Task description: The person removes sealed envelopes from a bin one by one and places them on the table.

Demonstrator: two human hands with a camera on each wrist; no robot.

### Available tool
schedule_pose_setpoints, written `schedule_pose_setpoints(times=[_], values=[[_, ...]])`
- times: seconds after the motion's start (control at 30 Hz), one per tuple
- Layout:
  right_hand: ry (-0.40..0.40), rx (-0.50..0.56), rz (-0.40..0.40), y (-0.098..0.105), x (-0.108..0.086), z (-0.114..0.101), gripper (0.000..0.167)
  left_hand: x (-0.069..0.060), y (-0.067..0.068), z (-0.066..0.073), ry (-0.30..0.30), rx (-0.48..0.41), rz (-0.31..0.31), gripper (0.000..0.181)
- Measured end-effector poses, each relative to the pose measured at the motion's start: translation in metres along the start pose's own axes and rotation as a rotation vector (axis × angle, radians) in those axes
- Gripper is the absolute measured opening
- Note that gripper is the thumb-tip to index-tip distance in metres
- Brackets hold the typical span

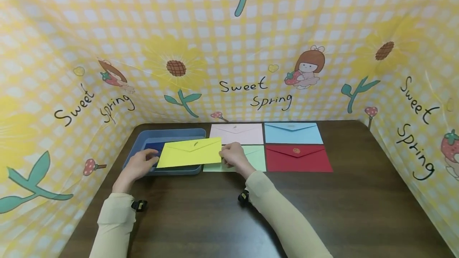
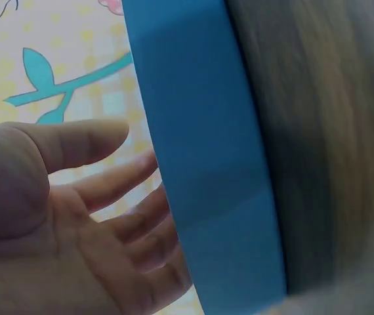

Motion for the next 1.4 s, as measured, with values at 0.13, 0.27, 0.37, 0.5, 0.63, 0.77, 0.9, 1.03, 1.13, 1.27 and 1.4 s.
schedule_pose_setpoints(times=[0.13,0.27,0.37,0.5,0.63,0.77,0.9,1.03,1.13,1.27,1.4], values=[[-0.001,0.003,0.006,0.008,-0.003,0.002,0.011,-0.003,0.007,-0.01,-0.043,-0.01,0.156,0.032],[0.017,0.016,-0.015,0.014,-0.005,0.002,0.025,-0.007,0.015,-0.026,-0.039,-0.015,0.271,0.033],[0.036,0.029,-0.029,0.018,-0.008,0.002,0.04,-0.009,0.019,-0.038,0.031,0.026,0.278,0.04],[0.048,0.027,-0.022,0.025,-0.013,0.002,0.045,-0.011,0.025,-0.052,0.183,0.067,0.215,0.056],[0.048,0.035,0.006,0.034,-0.018,-0.001,0.039,-0.01,0.032,-0.059,0.219,0.075,0.186,0.064],[0.053,0.043,0.033,0.045,-0.023,-0.002,0.017,-0.008,0.035,-0.067,0.161,0.065,0.151,0.065],[0.05,0.024,0.033,0.053,-0.028,-0.001,0.013,-0.008,0.034,-0.073,0.122,0.044,0.118,0.063],[0.046,0.015,0.033,0.061,-0.033,0.003,0.02,-0.008,0.035,-0.076,0.112,0.029,0.111,0.062],[0.051,0.011,0.035,0.067,-0.036,0.007,0.016,-0.009,0.035,-0.077,0.127,0.008,0.116,0.063],[0.043,-0.004,0.04,0.075,-0.042,0.014,0.015,-0.01,0.034,-0.079,0.144,-0.021,0.1,0.066],[0.04,-0.009,0.044,0.081,-0.048,0.017,0.024,-0.011,0.034,-0.082,0.141,-0.032,0.065,0.067]])
Point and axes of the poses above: each hand's wrist, its own x-axis towards the middle knuckle, its own y-axis out of the back of the hand, z = x × y, the point moved 3 cm from there along x, towards the middle knuckle, and after that the axes turned 7 degrees about y, right-handed, at the moved point
